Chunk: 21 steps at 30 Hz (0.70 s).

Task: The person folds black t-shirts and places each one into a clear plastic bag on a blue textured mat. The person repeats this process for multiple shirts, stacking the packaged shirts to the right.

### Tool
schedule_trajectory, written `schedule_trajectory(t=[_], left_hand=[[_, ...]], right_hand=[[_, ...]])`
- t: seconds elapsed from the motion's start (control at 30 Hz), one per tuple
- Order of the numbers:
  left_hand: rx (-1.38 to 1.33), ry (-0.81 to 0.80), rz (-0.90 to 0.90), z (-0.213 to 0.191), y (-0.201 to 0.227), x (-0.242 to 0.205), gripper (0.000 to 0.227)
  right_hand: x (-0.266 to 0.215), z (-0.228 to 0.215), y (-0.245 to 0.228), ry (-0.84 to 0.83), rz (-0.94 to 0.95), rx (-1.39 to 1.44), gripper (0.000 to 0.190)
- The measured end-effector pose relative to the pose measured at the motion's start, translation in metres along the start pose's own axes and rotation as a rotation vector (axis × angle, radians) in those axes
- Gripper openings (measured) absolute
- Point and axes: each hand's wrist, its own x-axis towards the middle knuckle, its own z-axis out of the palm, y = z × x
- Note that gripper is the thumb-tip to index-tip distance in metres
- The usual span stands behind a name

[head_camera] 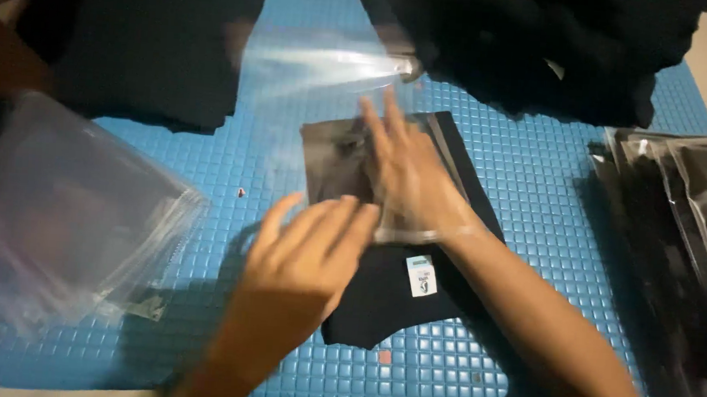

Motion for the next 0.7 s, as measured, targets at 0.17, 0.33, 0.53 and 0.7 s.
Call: schedule_trajectory(t=[0.17, 0.33, 0.53, 0.7], left_hand=[[-0.025, 0.127, -0.317, 0.036, 0.004, -0.035, 0.025], [-0.105, 0.218, -0.301, 0.033, 0.01, -0.029, 0.019], [-0.177, 0.237, -0.162, 0.026, 0.007, -0.034, 0.033], [-0.143, 0.338, -0.195, 0.022, 0.013, -0.041, 0.021]], right_hand=[[0.02, 0.025, 0.001, -0.122, 0.347, -0.093, 0.057], [0.046, 0.073, 0.043, -0.182, -0.142, -0.209, 0.168], [0.082, 0.01, -0.02, -0.261, 0.133, 0.202, 0.057], [0.106, 0.053, -0.01, -0.327, 0.337, -0.266, 0.084]])
